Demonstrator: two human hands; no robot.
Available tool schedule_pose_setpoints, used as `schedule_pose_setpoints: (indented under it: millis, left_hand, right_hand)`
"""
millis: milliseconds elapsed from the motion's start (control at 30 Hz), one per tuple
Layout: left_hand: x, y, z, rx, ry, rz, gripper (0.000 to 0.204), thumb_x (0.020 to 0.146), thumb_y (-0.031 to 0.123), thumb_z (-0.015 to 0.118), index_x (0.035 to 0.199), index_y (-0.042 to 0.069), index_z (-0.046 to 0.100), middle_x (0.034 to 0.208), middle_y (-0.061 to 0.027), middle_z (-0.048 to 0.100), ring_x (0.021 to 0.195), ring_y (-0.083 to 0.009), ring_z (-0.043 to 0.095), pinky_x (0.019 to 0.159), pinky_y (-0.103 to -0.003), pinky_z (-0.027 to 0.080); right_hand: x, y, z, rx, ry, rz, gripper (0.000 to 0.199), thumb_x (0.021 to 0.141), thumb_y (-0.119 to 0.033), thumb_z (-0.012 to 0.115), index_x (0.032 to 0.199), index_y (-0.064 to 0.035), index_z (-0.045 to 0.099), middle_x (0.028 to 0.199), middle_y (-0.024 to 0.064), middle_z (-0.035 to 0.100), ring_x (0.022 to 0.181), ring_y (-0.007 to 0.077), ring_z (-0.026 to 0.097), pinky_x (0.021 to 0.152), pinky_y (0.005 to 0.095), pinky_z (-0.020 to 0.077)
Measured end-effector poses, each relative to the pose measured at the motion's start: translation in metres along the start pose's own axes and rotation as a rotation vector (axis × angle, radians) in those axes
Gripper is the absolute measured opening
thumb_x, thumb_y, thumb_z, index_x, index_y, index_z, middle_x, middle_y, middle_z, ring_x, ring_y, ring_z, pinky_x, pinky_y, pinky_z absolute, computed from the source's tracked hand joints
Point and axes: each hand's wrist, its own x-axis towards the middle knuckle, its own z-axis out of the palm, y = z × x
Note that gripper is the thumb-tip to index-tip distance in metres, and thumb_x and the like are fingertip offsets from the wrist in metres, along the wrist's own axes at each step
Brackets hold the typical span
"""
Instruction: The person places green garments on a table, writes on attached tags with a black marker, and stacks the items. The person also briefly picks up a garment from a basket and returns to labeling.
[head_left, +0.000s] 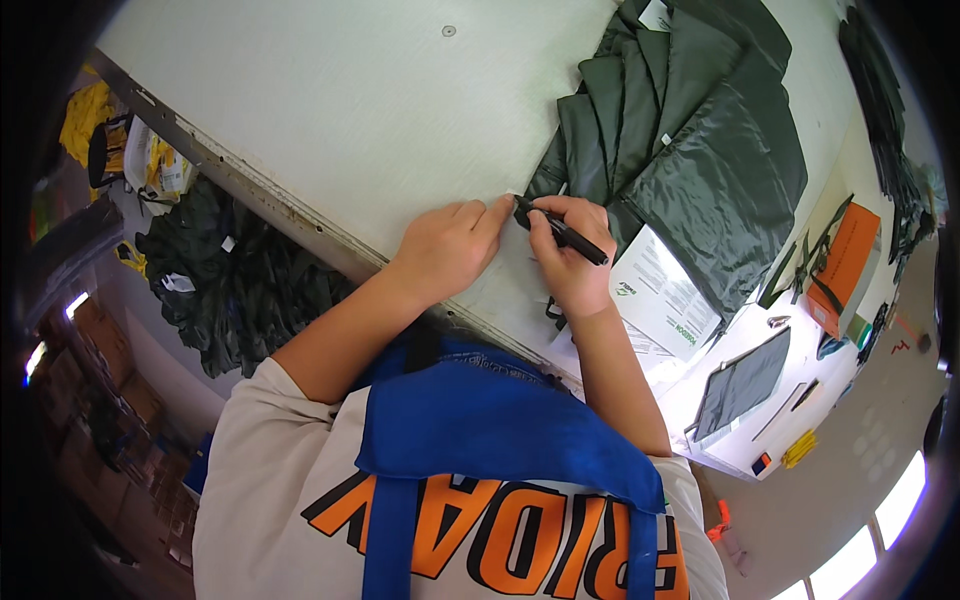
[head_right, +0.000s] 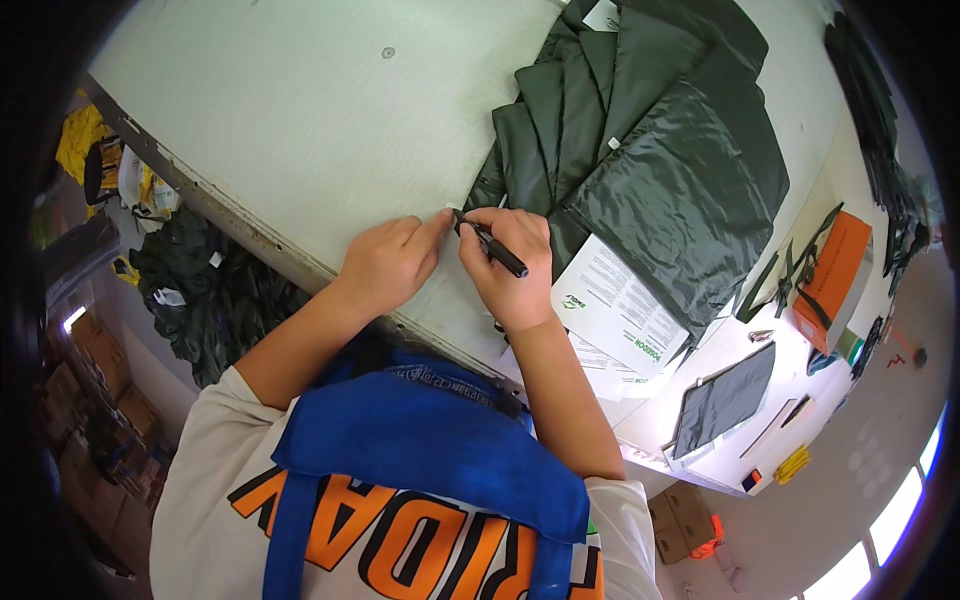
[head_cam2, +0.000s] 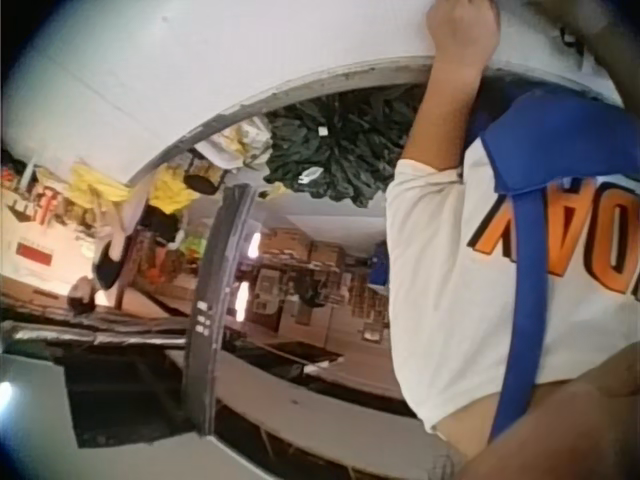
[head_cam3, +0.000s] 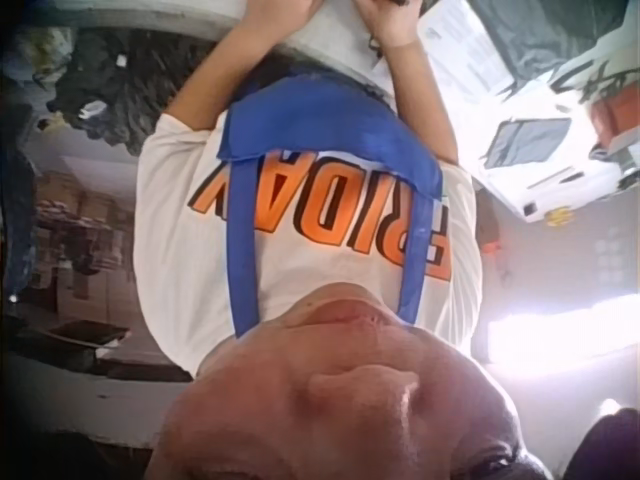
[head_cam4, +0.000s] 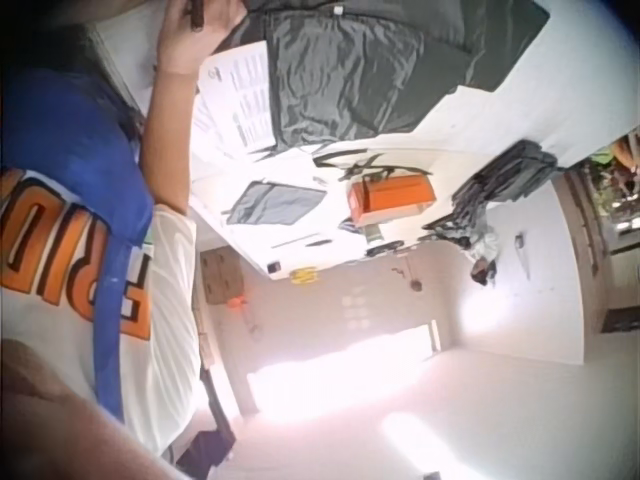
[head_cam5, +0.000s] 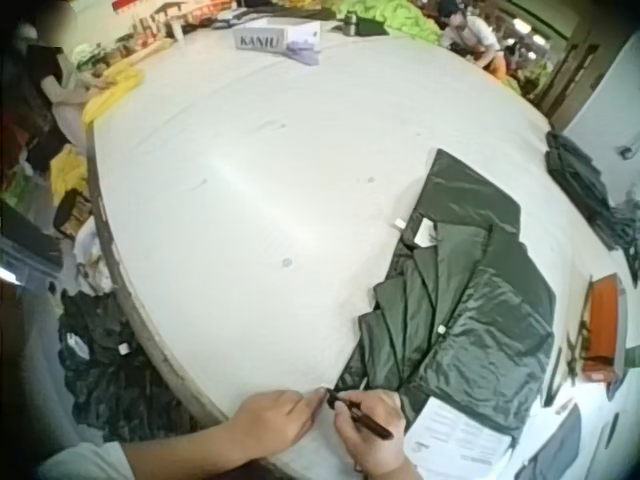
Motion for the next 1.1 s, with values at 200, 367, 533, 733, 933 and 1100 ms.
schedule_pose_setpoints:
  millis: [200, 367, 533, 733, 933, 1100]
  left_hand:
    - [0.001, 0.001, -0.002, -0.001, 0.01, 0.0, 0.036, 0.073, 0.005, 0.066, 0.109, 0.005, 0.065, 0.071, -0.0045, 0.056, 0.061, -0.0192, 0.058, 0.053, -0.03, 0.048]
    - [-0.003, 0.0, -0.002, -0.022, 0.009, 0.014, 0.037, 0.072, 0.005, 0.065, 0.109, 0.006, 0.065, 0.067, -0.0033, 0.052, 0.059, -0.0191, 0.056, 0.05, -0.032, 0.046]
    - [-0.014, 0.01, -0.002, -0.105, -0.047, 0.212, 0.043, 0.069, 0.007, 0.065, 0.111, 0.009, 0.065, 0.065, -0.0015, 0.048, 0.057, -0.0183, 0.053, 0.048, -0.032, 0.043]
    - [-0.014, 0.017, 0.01, -0.047, -0.035, 0.146, 0.042, 0.07, 0.008, 0.064, 0.112, 0.01, 0.066, 0.067, -0.0008, 0.049, 0.057, -0.0173, 0.054, 0.049, -0.031, 0.044]
    - [-0.016, 0.018, 0.013, -0.041, -0.047, 0.146, 0.041, 0.072, 0.008, 0.064, 0.113, 0.008, 0.066, 0.067, -0.0008, 0.05, 0.059, -0.0171, 0.055, 0.049, -0.031, 0.045]
    - [-0.015, 0.019, 0.011, -0.036, -0.054, 0.142, 0.04, 0.072, 0.009, 0.064, 0.112, 0.008, 0.066, 0.067, -0.0009, 0.051, 0.059, -0.0173, 0.055, 0.049, -0.031, 0.045]
  right_hand:
    - [-0.001, -0.001, 0.002, -0.015, 0.04, -0.01, 0.013, 0.072, -0.003, 0.07, 0.082, -0.0068, 0.062, 0.071, 0.006, 0.06, 0.065, 0.0235, 0.056, 0.07, 0.0344, 0.0435]
    - [-0.014, -0.01, -0.017, 0.077, 0.1, 0.132, 0.013, 0.072, 0.0, 0.069, 0.081, -0.0036, 0.061, 0.074, 0.0103, 0.06, 0.067, 0.0252, 0.057, 0.062, 0.0337, 0.0458]
    - [-0.041, -0.008, -0.033, -0.01, 0.034, 0.144, 0.014, 0.07, 0.002, 0.069, 0.081, -0.0036, 0.061, 0.074, 0.0103, 0.06, 0.066, 0.0248, 0.056, 0.06, 0.0329, 0.0456]
    - [-0.043, -0.003, -0.025, -0.059, 0.039, 0.085, 0.016, 0.071, 0.0, 0.071, 0.083, -0.0055, 0.062, 0.075, 0.0071, 0.062, 0.069, 0.025, 0.056, 0.065, 0.0346, 0.0445]
    - [-0.041, -0.001, -0.023, -0.095, 0.032, 0.042, 0.016, 0.071, -0.001, 0.072, 0.083, -0.007, 0.062, 0.075, 0.0045, 0.063, 0.069, 0.024, 0.055, 0.066, 0.0349, 0.0431]
    - [-0.042, 0.0, -0.024, -0.107, 0.031, 0.033, 0.015, 0.072, 0.0, 0.07, 0.083, -0.0061, 0.062, 0.075, 0.0065, 0.062, 0.068, 0.0243, 0.056, 0.064, 0.0345, 0.0439]
